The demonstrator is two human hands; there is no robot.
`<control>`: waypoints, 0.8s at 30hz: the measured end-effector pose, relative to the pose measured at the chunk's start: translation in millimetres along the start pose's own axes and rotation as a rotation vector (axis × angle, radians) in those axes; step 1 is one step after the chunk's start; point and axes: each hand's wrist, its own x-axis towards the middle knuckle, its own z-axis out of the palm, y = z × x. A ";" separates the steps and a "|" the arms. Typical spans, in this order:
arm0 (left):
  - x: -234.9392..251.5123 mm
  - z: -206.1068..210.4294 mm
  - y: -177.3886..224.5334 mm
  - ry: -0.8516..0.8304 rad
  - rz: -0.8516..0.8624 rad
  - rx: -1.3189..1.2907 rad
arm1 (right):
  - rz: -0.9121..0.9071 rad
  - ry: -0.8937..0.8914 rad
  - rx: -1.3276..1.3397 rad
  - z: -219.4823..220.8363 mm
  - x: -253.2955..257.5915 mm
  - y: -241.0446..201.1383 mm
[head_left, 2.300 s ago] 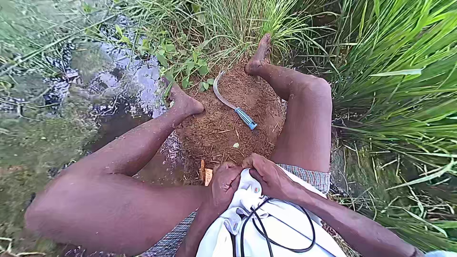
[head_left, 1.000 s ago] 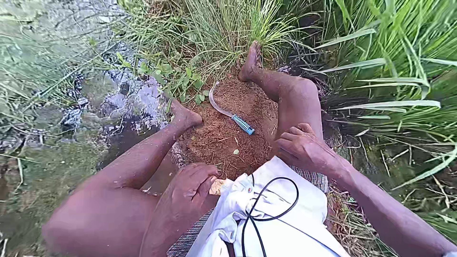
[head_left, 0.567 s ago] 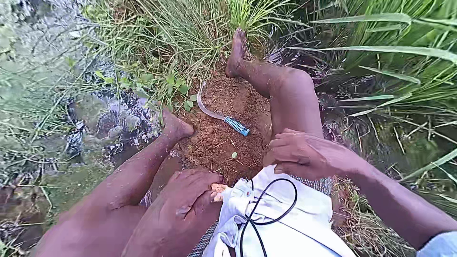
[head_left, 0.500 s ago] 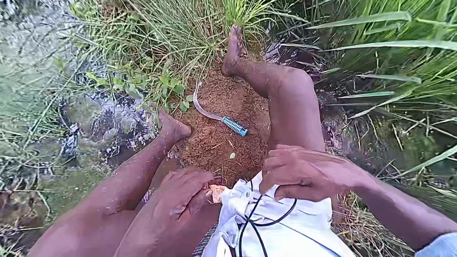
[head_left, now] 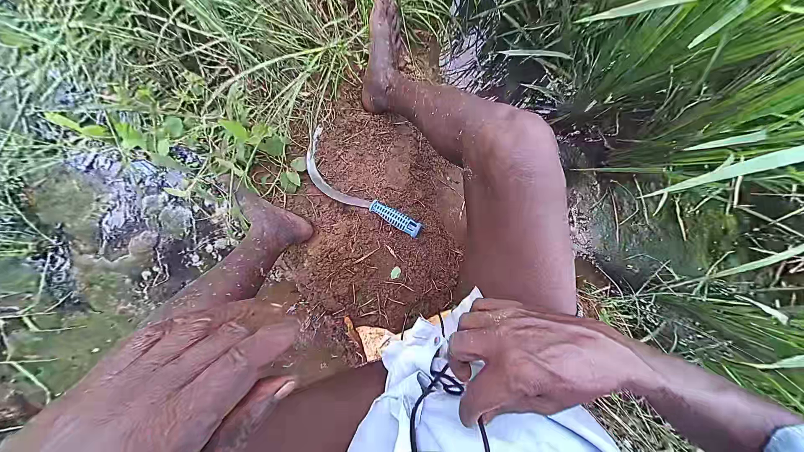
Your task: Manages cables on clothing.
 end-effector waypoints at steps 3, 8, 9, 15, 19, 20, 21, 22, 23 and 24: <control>-11.3 2.8 -16.0 0.057 -0.016 0.014 | -0.036 0.045 0.067 -10.1 -7.1 -2.8; -16.4 3.7 -22.4 0.092 0.005 0.048 | -0.098 0.107 0.195 -22.5 -12.9 -15.9; -12.5 3.8 -15.9 0.079 0.010 0.038 | -0.121 0.129 0.228 -24.4 -13.0 -19.5; 15.2 18.0 37.5 -0.020 0.153 -0.081 | -0.120 0.152 0.219 -41.0 -11.9 -48.4; 20.4 47.1 56.8 -0.100 0.246 -0.324 | -0.163 0.151 0.211 -44.4 -4.1 -51.8; 21.0 55.1 59.8 -0.115 0.272 -0.356 | -0.197 0.179 0.275 -43.1 -2.7 -50.2; 21.3 62.2 63.0 -0.112 0.293 -0.378 | -0.228 0.197 0.320 -41.7 -1.1 -48.7; 21.9 67.7 65.6 -0.094 0.304 -0.394 | -0.249 0.204 0.349 -41.5 0.6 -48.0; 22.6 71.2 67.4 -0.074 0.307 -0.404 | -0.263 0.210 0.364 -41.8 1.8 -48.0; 22.9 72.0 68.5 -0.058 0.305 -0.408 | -0.264 0.210 0.371 -42.3 2.2 -49.1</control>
